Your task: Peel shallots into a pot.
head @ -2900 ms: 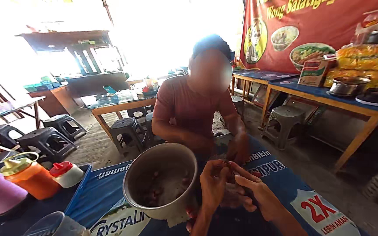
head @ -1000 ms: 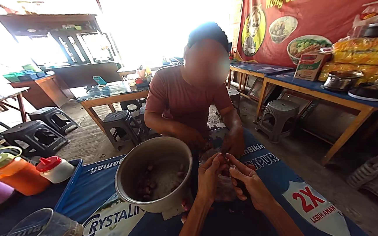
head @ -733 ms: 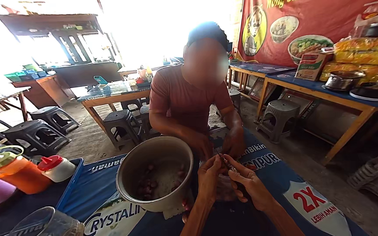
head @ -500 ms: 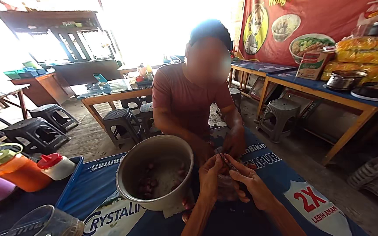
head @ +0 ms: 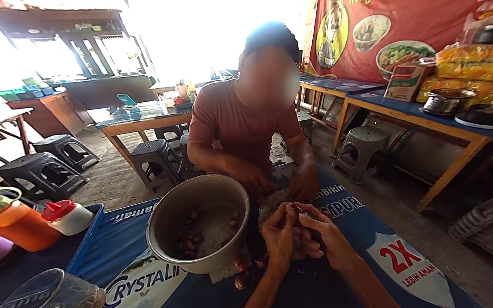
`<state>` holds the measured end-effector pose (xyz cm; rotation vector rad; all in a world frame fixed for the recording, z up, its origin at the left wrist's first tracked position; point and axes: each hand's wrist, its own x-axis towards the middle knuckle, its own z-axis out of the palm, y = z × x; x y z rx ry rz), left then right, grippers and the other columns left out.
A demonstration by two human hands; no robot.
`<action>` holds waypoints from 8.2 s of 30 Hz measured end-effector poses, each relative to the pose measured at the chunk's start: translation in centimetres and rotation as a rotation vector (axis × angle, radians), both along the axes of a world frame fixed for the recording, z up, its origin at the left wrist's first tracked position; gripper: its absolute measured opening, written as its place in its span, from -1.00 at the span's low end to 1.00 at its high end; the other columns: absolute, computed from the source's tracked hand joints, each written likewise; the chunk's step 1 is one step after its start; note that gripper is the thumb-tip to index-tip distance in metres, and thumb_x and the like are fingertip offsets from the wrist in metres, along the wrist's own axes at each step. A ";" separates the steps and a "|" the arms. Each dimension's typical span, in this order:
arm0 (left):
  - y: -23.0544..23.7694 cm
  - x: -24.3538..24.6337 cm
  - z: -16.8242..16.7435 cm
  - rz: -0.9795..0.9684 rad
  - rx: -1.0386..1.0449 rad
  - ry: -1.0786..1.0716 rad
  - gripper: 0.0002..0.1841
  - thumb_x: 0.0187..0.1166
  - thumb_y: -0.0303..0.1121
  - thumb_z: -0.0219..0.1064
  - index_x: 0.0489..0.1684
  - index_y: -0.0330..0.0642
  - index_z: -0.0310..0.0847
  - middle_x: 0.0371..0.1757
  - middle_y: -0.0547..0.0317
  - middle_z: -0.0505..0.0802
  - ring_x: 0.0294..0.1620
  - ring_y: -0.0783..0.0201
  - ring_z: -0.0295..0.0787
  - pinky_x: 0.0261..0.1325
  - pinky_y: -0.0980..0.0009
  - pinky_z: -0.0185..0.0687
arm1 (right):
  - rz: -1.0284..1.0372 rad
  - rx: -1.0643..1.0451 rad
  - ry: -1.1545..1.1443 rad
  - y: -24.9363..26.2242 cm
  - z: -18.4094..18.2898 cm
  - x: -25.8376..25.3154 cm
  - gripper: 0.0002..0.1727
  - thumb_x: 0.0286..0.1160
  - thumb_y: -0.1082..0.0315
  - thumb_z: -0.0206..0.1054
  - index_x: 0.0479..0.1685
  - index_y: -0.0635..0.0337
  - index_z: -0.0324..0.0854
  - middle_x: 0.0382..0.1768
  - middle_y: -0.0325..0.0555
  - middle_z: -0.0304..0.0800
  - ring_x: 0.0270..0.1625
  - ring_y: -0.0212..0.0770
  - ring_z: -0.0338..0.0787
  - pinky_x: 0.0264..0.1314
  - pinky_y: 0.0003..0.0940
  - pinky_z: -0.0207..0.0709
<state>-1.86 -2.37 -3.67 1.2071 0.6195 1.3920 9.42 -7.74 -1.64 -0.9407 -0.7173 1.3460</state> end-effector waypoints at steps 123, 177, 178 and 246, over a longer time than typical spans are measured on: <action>1.8 -2.0 1.8 -0.036 0.217 0.442 -0.65 0.54 -0.51 0.34 0.28 -0.41 0.70 0.12 -0.08 0.79 -0.06 0.41 0.79 0.04 0.58 0.72 | 0.062 0.210 -0.449 -0.7 -0.7 1.6 -0.36 0.72 0.41 0.11 0.82 0.01 0.22 0.28 -0.24 0.73 -0.69 -0.53 0.48 -0.76 -0.63 0.42; 1.3 -1.3 0.9 0.207 0.431 0.496 -0.66 0.33 -0.50 0.51 0.08 -0.44 0.79 0.02 -0.17 0.82 -0.10 0.33 0.87 0.00 0.55 0.80 | 0.122 0.081 -0.209 -0.7 -0.5 1.5 -0.39 0.79 0.33 -0.09 0.86 -0.03 0.14 -0.62 -0.33 0.46 -0.78 -0.46 0.39 -0.79 -0.61 0.34; 1.3 -1.3 0.9 0.201 0.432 0.496 -0.66 0.34 -0.49 0.51 0.08 -0.44 0.79 0.03 -0.16 0.82 -0.09 0.33 0.87 0.01 0.54 0.80 | 0.109 0.079 -0.222 -0.7 -0.5 1.5 -0.39 0.79 0.34 -0.08 0.85 -0.01 0.17 -0.63 -0.33 0.46 -0.78 -0.46 0.39 -0.79 -0.60 0.34; 2.6 -2.3 2.6 -0.352 -0.428 -0.142 -0.67 0.86 -0.41 -0.04 0.34 -0.37 0.56 -0.01 0.06 0.83 -0.14 0.35 0.79 0.03 0.49 0.71 | 0.003 0.156 -0.274 -0.9 -0.5 0.9 -0.34 0.76 0.36 -0.02 0.88 0.00 0.06 -0.55 -0.30 0.53 -0.76 -0.43 0.44 -0.79 -0.57 0.38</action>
